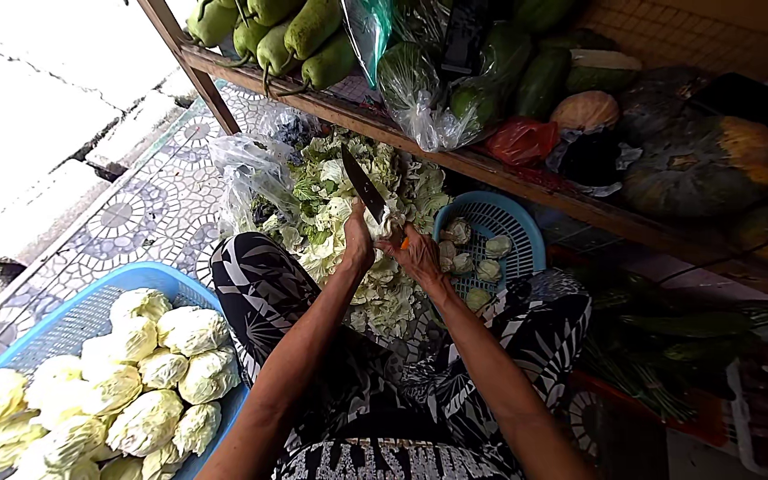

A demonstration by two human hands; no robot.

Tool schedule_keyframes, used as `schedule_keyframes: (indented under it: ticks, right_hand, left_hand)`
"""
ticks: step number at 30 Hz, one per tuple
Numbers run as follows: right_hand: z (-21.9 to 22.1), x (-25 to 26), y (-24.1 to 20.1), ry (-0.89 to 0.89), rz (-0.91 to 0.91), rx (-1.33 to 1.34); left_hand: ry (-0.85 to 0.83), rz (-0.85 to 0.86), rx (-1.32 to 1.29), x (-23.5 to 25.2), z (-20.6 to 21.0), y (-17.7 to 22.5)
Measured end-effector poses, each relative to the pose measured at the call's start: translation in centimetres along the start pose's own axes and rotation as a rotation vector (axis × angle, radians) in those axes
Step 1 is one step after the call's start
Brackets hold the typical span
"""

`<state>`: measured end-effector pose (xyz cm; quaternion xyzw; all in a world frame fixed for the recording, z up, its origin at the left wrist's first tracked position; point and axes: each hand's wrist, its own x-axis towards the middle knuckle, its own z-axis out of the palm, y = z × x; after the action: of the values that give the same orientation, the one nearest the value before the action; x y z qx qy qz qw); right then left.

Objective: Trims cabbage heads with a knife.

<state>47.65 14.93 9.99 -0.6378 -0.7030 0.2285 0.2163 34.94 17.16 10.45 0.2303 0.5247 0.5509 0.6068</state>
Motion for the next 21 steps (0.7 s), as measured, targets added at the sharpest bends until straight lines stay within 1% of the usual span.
schedule_keyframes:
  ticks: [3, 5, 7, 9, 12, 13, 14, 15, 18, 21]
  right_hand:
    - [0.3, 0.2, -0.9, -0.008, 0.074, 0.032]
    - [0.7, 0.5, -1.1, -0.034, 0.084, 0.069]
    - [0.8, 0.7, -1.3, -0.095, 0.089, 0.168]
    - [0.4, 0.7, -1.4, -0.184, 0.135, 0.385]
    - [0.0, 1.2, -1.2, -0.291, 0.268, 0.862]
    - [-0.5, 1.3, -1.4, -0.306, 0.305, 0.923]
    - [-0.9, 1.3, -1.4, -0.301, 0.322, 0.897]
    - [-1.1, 1.2, -1.4, -0.277, 0.311, 0.796]
    - [-1.3, 0.8, -1.5, -0.205, 0.204, 0.434]
    - [-1.1, 0.7, -2.2, -0.162, 0.142, 0.210]
  left_hand:
    - [0.027, 0.007, 0.011, 0.1, -0.3, -0.1]
    - [0.029, 0.004, 0.005, 0.3, -0.7, -0.2]
    - [0.049, -0.030, -0.039, 0.4, -0.7, 0.0]
    - [0.034, -0.075, -0.128, 0.4, -0.9, 0.3]
    - [-0.014, -0.126, -0.311, 0.8, -1.6, 0.5]
    - [-0.012, -0.159, -0.361, 0.8, -1.7, 0.5]
    - [-0.006, -0.195, -0.402, 0.8, -1.8, 0.6]
    - [-0.003, -0.226, -0.438, 0.9, -1.9, 0.7]
    - [0.022, -0.294, -0.500, 0.8, -1.9, 1.2]
    - [0.050, -0.296, -0.492, 0.7, -1.7, 1.1]
